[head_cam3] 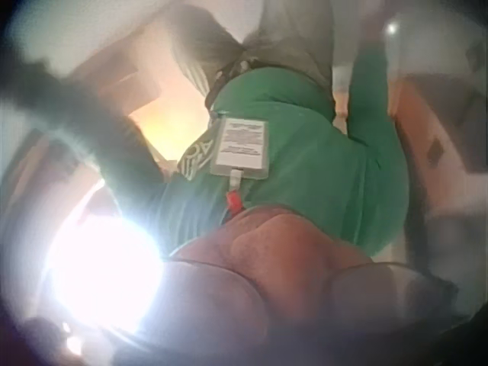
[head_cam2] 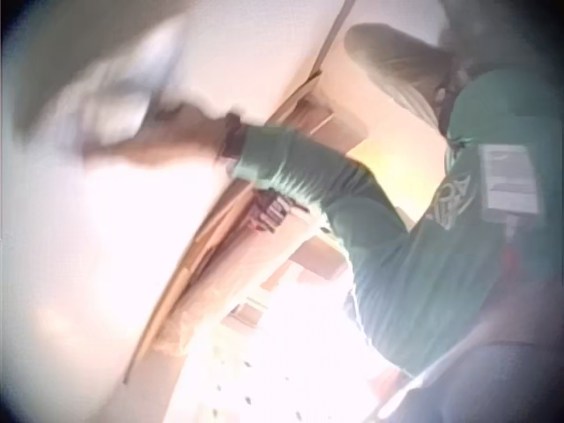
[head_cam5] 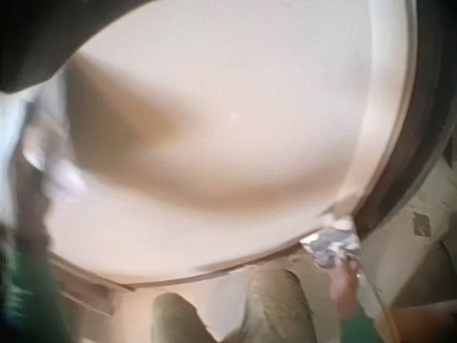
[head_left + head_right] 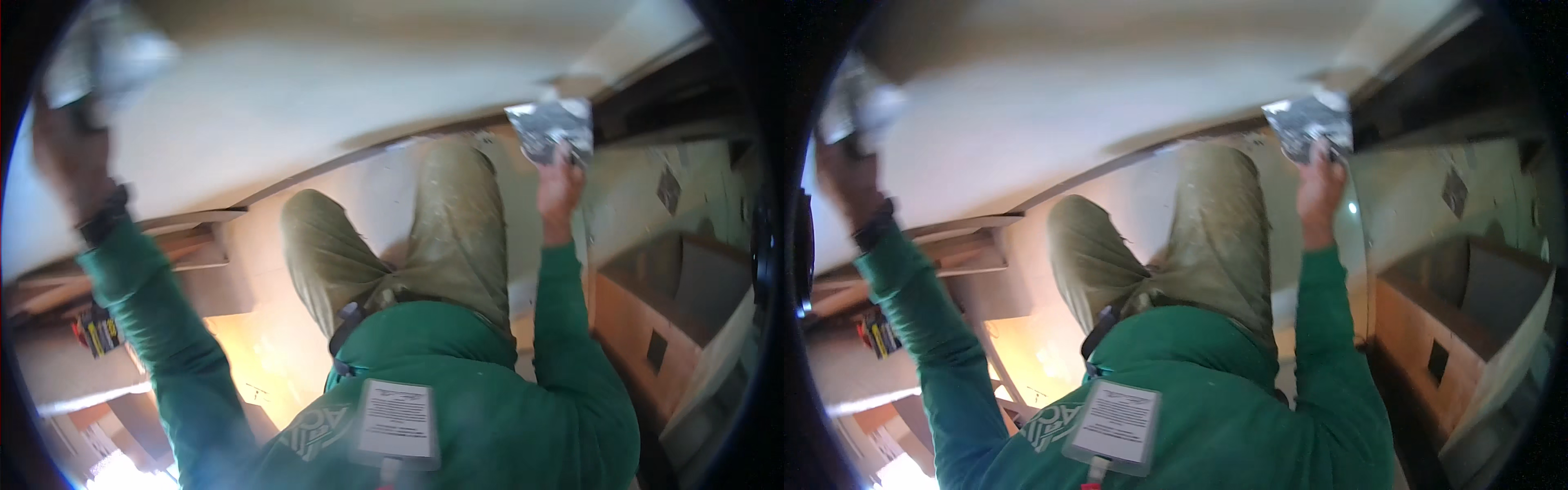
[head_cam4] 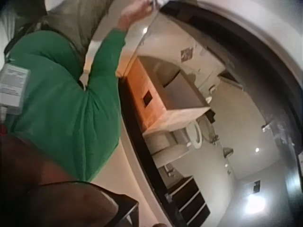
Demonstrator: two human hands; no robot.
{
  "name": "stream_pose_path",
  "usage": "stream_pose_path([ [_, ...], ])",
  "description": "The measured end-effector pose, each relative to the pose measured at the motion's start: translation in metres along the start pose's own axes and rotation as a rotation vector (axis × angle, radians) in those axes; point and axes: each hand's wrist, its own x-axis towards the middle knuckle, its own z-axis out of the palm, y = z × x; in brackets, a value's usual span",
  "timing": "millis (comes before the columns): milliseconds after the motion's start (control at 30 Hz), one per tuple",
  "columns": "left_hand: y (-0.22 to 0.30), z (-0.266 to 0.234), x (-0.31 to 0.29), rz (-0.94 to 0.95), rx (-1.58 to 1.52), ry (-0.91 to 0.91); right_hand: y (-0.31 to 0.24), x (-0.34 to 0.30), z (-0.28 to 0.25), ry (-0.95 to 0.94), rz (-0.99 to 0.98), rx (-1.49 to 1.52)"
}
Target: The person kneels on the floor and uses a putty knife to apply a white adhesive or sealant along the base of a wall. They repeatedly transfer the material from a hawk to the knife and spread it into the gap between the wall and the floor.
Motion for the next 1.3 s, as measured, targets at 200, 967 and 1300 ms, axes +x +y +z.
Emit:
stream_pose_path([
  [200,0.07,0.07,-0.174,-0.54,-0.956,-0.504,-0.119,-0.066,0.088,-0.608,-0.42,-0.421],
  [967,0.095,0.084,-0.234,-0.675,-1.216,-0.562,-0.151,-0.084,0.166,-1.19,-0.921,-1.17],
  [1300,0.04,0.038,-0.136,-0.152,-0.51,-0.078,-0.085,-0.052,0.063,-0.262,0.058,-0.415],
])
